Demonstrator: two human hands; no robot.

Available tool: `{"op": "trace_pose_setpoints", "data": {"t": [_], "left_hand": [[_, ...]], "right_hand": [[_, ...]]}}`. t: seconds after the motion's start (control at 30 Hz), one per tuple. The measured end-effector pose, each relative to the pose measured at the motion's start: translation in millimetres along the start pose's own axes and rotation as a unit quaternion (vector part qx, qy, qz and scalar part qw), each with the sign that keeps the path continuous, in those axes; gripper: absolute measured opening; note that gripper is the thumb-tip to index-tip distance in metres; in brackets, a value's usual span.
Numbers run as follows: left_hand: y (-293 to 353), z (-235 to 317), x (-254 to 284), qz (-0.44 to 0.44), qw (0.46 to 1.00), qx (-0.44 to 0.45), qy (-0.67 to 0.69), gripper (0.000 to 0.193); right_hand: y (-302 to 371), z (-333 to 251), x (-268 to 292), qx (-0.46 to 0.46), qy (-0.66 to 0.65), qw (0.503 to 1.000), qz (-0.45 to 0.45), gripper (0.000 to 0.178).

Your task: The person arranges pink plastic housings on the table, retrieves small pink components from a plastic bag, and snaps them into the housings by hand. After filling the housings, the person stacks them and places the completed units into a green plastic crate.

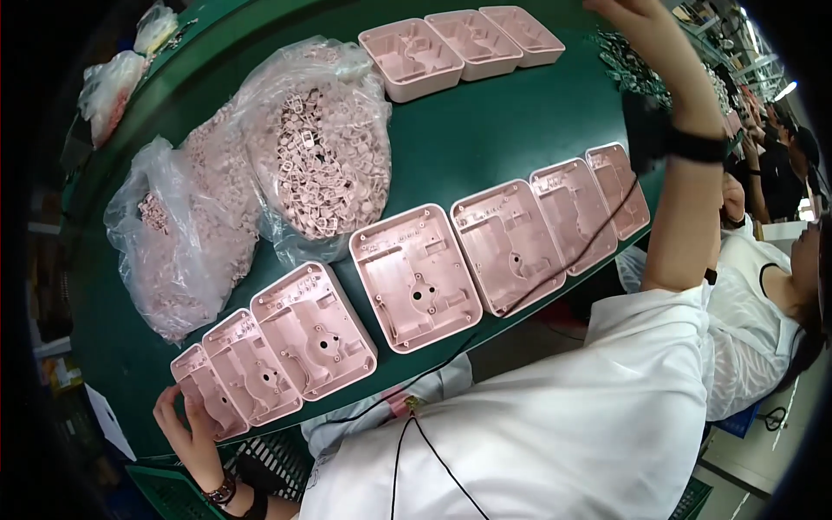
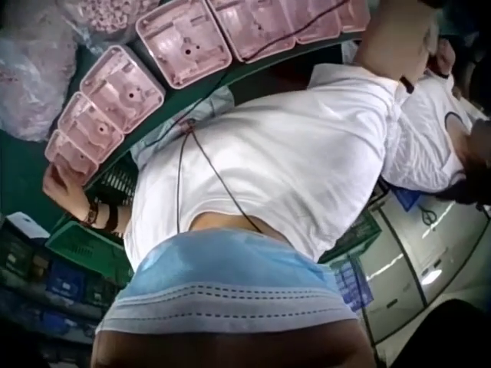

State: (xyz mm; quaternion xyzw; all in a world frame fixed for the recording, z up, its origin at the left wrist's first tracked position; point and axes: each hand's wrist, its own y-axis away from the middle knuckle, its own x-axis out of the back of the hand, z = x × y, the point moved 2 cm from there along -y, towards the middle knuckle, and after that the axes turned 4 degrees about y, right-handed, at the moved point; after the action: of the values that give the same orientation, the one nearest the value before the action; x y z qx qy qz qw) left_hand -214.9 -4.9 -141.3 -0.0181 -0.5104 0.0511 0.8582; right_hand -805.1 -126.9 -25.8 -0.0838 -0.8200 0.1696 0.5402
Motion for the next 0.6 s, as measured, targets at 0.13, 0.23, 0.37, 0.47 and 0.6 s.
{"op": "trace_pose_setpoints", "data": {"t": [0.13, 0.23, 0.37, 0.47, 0.6], "left_hand": [[10.0, -17.5, -10.8, 0.015, 1.0, -0.008, -0.015, 0.028], [8.9, -21.4, -19.8, 0.028, 0.997, -0.035, -0.057, 0.028], [12.4, 15.3, -13.0, 0.124, 0.983, -0.066, 0.12, 0.025], [26.3, 110.7, -24.7, -0.078, 0.956, -0.186, 0.213, 0.024], [25.3, 186.5, -36.4, -0.174, 0.91, -0.375, 0.015, 0.028]], "right_hand": [[101.4, -60.1, 31.0, -0.04, -0.004, 0.999, -0.019, 0.036], [150.8, 0.0, -6.0, -0.213, 0.053, 0.975, 0.031, 0.036], [207.7, 30.1, -67.7, -0.246, 0.13, 0.959, 0.058, 0.035], [222.0, -22.1, -81.3, -0.141, 0.27, 0.943, 0.133, 0.035], [207.0, -107.6, -71.4, -0.037, 0.174, 0.96, 0.217, 0.026]]}}
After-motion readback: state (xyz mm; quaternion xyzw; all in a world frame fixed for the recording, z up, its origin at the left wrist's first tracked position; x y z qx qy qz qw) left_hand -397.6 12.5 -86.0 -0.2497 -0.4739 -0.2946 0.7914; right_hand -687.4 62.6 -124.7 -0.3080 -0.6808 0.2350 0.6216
